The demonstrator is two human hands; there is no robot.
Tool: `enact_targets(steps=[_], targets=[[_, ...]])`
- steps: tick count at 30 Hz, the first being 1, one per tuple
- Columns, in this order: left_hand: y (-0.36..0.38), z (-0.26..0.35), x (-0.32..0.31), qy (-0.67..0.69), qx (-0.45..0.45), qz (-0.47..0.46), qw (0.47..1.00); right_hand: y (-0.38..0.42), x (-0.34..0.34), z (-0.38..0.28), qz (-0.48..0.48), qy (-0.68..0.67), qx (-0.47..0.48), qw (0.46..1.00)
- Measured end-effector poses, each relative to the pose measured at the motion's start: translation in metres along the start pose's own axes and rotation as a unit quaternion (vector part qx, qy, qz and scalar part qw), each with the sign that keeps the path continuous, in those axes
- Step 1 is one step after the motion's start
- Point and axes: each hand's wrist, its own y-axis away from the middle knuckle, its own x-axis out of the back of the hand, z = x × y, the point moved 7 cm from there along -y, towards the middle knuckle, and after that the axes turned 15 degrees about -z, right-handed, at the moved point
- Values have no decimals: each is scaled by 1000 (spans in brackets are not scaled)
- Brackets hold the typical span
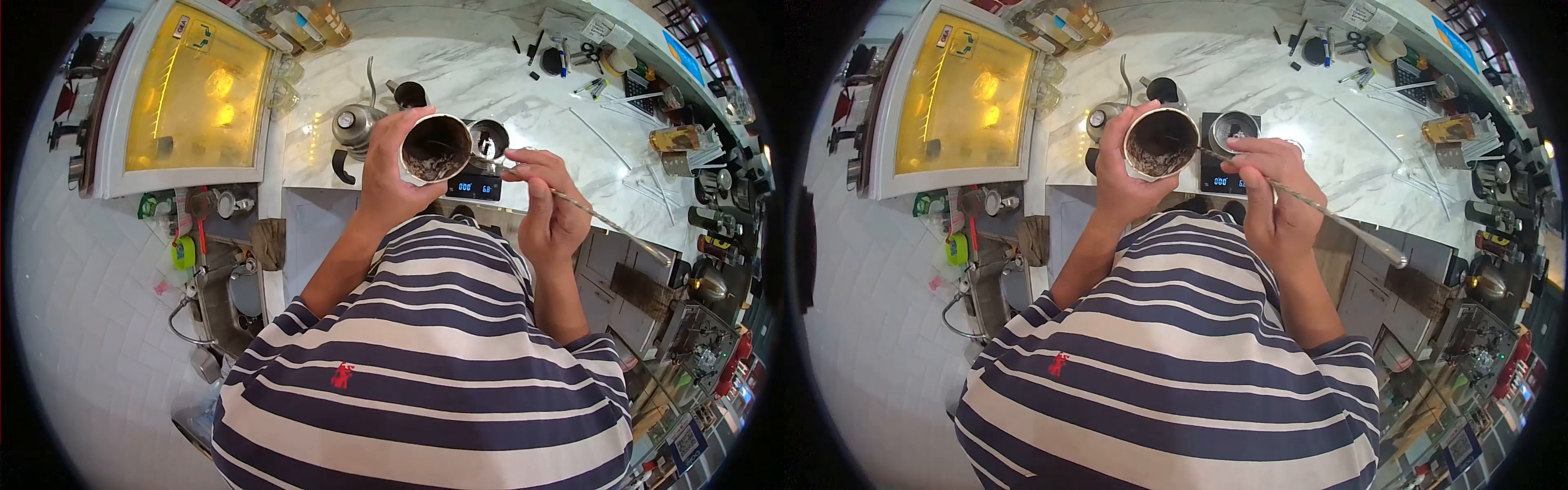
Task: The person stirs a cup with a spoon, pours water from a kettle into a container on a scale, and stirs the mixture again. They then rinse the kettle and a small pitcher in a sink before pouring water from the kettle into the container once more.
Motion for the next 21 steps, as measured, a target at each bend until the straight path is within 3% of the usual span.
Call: enact_targets(steps=[6,21], targets=[[4,-9,10,7,-39,-9,999,-7,-17,-11,-19,72,14,997],[12,-31,17,84,-75,-22,993,9,-51,-7,68,8,-47,997]])
